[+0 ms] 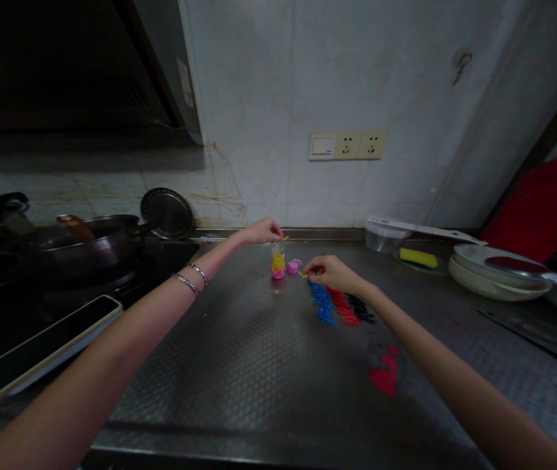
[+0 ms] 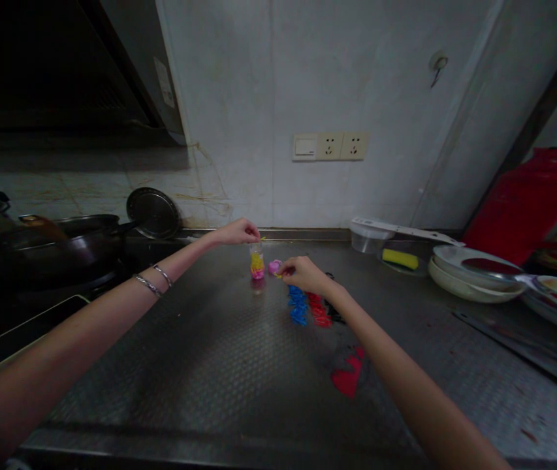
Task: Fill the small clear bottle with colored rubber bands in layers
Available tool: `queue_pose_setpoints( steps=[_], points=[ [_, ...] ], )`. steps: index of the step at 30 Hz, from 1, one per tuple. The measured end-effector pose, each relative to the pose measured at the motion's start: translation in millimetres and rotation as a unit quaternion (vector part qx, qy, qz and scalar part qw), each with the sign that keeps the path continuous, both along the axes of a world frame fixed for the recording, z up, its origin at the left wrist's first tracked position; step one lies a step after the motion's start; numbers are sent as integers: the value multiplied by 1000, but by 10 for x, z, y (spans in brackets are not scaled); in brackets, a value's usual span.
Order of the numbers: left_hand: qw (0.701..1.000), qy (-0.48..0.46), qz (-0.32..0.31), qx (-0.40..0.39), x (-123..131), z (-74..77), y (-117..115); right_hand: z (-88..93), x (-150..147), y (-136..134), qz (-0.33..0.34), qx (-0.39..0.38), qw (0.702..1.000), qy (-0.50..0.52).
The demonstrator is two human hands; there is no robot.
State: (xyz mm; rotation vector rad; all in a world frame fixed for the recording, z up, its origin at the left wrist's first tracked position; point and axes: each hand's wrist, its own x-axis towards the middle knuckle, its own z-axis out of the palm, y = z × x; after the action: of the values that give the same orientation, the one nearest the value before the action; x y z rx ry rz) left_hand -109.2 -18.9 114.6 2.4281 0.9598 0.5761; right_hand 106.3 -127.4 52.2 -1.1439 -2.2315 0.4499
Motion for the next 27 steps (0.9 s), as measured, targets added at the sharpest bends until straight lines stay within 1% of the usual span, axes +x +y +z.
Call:
queue_pose_setpoints(
  steps=[6,9,14,16,18,20,23,27],
  points=[
    [999,-34,22,8,-30,10,-13,224,-47,176,1,-19,999,34],
    [997,-56,43,12,-55,-12,-51,396,-93,314,-9,-37,998,41],
    [996,-72,58,-13,-88,-71,-81,715,-185,486,-26,-80,995,52],
    [995,-79,61,-22,-103,-89,-87,815,-222,520,-34,-86,995,45],
    [991,-108,81,-14,-123,-119,-100,886,-260,552,-31,-93,995,34],
    [980,-158,117,10,-145,-179,-122,931,-304,597,-21,-111,993,23],
    [963,-214,158,36,-168,-345,-173,963,-390,688,-14,-145,989,-1],
    [962,-213,169,34,-162,-647,-236,973,-528,789,-19,-168,984,-60]
  ],
)
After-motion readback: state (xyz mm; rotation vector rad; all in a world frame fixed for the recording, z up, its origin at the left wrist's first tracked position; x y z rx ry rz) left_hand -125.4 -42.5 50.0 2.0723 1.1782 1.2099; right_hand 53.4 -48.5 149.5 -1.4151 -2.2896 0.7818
